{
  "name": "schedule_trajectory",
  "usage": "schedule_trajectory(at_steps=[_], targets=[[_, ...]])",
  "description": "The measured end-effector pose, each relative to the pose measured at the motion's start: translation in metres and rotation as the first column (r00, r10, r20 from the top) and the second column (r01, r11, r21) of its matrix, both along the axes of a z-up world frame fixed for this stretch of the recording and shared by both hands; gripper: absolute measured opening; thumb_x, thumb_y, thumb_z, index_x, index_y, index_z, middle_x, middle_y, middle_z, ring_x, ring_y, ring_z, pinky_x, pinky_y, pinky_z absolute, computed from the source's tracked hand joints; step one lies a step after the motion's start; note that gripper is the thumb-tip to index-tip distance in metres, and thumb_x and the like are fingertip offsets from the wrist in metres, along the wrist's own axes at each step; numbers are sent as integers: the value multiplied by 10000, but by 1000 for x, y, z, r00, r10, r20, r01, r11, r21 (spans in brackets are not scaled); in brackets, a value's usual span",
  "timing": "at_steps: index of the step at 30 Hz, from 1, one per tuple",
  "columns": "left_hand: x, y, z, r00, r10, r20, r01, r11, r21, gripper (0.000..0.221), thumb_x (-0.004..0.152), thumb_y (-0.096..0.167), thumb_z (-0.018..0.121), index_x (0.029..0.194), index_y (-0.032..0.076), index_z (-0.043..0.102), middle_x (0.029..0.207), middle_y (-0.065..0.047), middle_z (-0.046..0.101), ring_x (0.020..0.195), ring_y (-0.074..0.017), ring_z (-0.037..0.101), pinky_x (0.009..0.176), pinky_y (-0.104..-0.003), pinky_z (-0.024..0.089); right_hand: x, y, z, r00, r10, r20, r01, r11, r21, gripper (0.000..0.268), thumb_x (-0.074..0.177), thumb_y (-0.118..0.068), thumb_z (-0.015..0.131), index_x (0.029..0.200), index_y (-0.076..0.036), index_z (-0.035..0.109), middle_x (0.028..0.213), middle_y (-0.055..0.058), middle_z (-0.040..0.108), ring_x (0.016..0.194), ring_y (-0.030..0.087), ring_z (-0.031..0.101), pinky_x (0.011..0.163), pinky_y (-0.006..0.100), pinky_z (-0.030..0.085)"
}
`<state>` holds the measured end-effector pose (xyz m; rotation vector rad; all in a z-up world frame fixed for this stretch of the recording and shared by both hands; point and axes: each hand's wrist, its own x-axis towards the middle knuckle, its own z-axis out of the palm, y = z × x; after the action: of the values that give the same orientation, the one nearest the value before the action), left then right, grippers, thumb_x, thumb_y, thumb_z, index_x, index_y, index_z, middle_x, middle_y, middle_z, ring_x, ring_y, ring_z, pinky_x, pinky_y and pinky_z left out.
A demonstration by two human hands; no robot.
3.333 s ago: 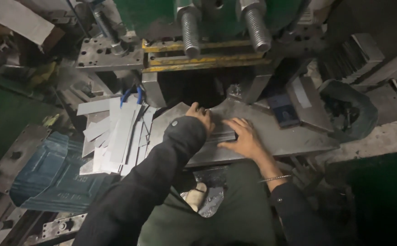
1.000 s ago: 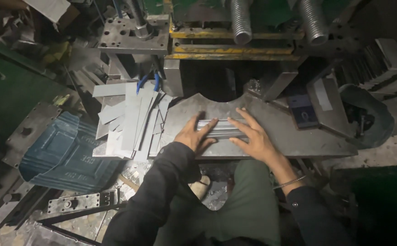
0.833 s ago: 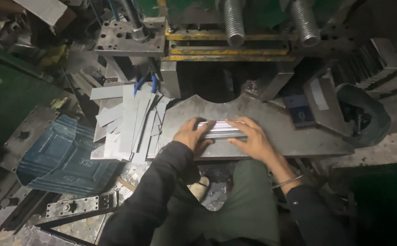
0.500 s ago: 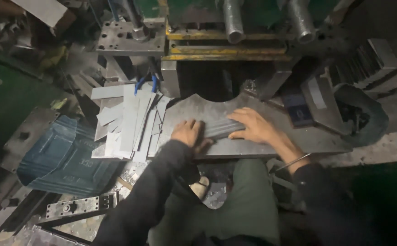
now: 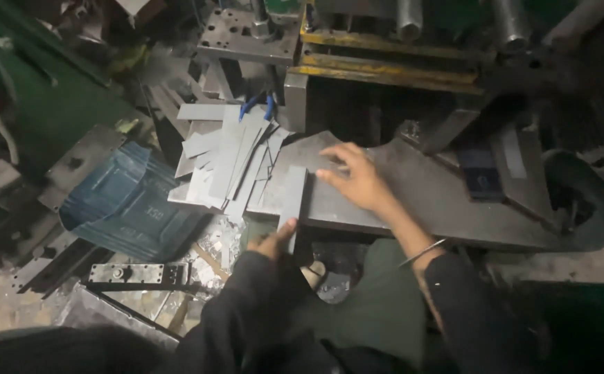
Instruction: Manually feeding metal sheets into a stamping machine and stacking the processed parts.
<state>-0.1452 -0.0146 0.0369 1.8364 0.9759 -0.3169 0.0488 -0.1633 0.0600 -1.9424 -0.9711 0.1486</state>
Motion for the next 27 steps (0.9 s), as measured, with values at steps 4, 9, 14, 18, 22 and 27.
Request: schedule_trajectory(at_steps=[4,9,14,18,22,27], targets=[[29,5,-21,763,646,29,-577,700,-420,1268,499,530,1031,1462,-59,454,1417,-282,556,1335,-363,552,1115,-478,438,-10,1,-34,954,-141,-264,98,981,-168,516,944,-295,740,1404,-135,568,1351,168,565,1266,334,603,1043,434,538],[46,31,-63,810,585,33,-569,799,-195,1505,439,785,942,1466,-141,349,1528,-317,423,1441,-364,425,1254,-476,237,-36,1,-36,911,-178,-372,163,984,-73,590,931,-93,730,1439,60,474,1418,357,512,1348,460,507,1139,508,453],[50,22,-63,685,390,615,-642,723,257,990,695,578,938,1378,19,490,1287,-230,487,1239,-402,550,1081,-486,490,-44,5,-52,912,-147,-382,179,983,49,611,904,-90,753,1415,94,474,1386,394,523,1344,506,484,1150,555,424],[42,-11,40,602,35,797,-373,895,242,545,949,198,742,1259,-172,491,1154,-434,548,1122,-607,543,972,-640,457,-51,2,-66,884,-172,-434,243,964,112,576,909,-63,745,1407,83,497,1417,375,491,1370,488,464,1160,534,409],[113,33,-50,970,-204,134,83,791,606,710,891,463,680,1389,24,429,1310,-258,504,1261,-477,530,1028,-599,469,-54,-7,-58,848,-249,-469,285,958,7,506,951,-107,679,1409,12,499,1374,320,568,1340,441,518,1138,492,463],[232,116,-206,979,-168,-114,203,816,541,370,977,245,515,1253,12,597,1199,-217,667,1168,-430,651,932,-599,512,-46,-25,-53,797,-311,-517,368,930,8,417,986,-173,653,1378,-73,555,1401,261,597,1341,389,543,1116,476,482]])
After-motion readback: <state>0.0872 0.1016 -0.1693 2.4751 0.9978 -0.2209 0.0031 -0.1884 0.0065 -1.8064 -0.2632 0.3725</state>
